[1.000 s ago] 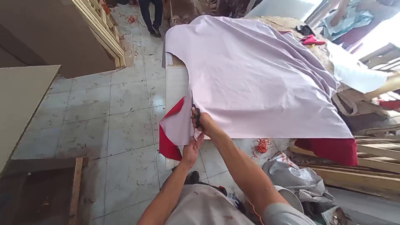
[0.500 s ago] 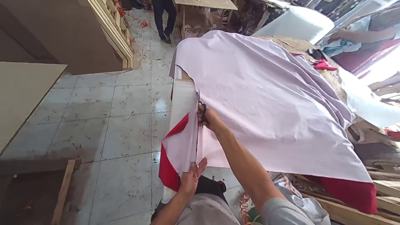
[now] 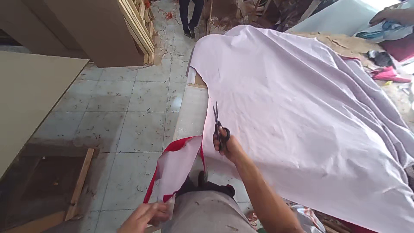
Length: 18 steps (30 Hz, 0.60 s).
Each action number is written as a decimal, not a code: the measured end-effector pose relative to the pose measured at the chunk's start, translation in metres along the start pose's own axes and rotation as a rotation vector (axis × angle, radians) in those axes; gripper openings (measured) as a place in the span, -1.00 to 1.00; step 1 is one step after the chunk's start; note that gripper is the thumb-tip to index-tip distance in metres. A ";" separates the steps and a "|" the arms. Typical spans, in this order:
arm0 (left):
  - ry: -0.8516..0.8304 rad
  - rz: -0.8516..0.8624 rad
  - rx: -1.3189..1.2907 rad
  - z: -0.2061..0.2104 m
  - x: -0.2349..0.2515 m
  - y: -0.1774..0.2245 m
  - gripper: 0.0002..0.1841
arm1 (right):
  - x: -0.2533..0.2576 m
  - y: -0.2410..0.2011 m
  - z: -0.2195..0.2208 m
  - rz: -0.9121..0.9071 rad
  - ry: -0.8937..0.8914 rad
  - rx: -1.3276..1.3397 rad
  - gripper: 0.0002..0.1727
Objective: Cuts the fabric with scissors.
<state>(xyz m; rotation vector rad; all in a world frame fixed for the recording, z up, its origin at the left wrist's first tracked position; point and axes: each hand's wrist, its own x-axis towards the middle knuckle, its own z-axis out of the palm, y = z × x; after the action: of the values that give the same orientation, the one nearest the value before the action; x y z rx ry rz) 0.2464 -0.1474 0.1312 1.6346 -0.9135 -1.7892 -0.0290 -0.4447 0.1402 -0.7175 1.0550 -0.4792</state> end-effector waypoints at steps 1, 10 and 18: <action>0.063 0.019 0.059 -0.018 -0.005 0.009 -0.42 | -0.004 0.008 0.001 0.018 -0.012 0.015 -0.36; 0.232 0.526 0.308 -0.074 0.175 0.149 -0.46 | 0.018 -0.002 0.041 0.071 0.081 0.062 -0.34; 0.154 0.223 0.401 -0.027 0.359 0.252 -0.53 | 0.075 -0.019 0.047 0.095 0.208 0.102 -0.33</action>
<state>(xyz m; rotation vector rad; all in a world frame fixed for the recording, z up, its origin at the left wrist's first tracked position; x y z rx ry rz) 0.2193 -0.5850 0.1045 1.7950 -1.3880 -1.3708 0.0452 -0.4940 0.1230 -0.5324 1.2443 -0.5295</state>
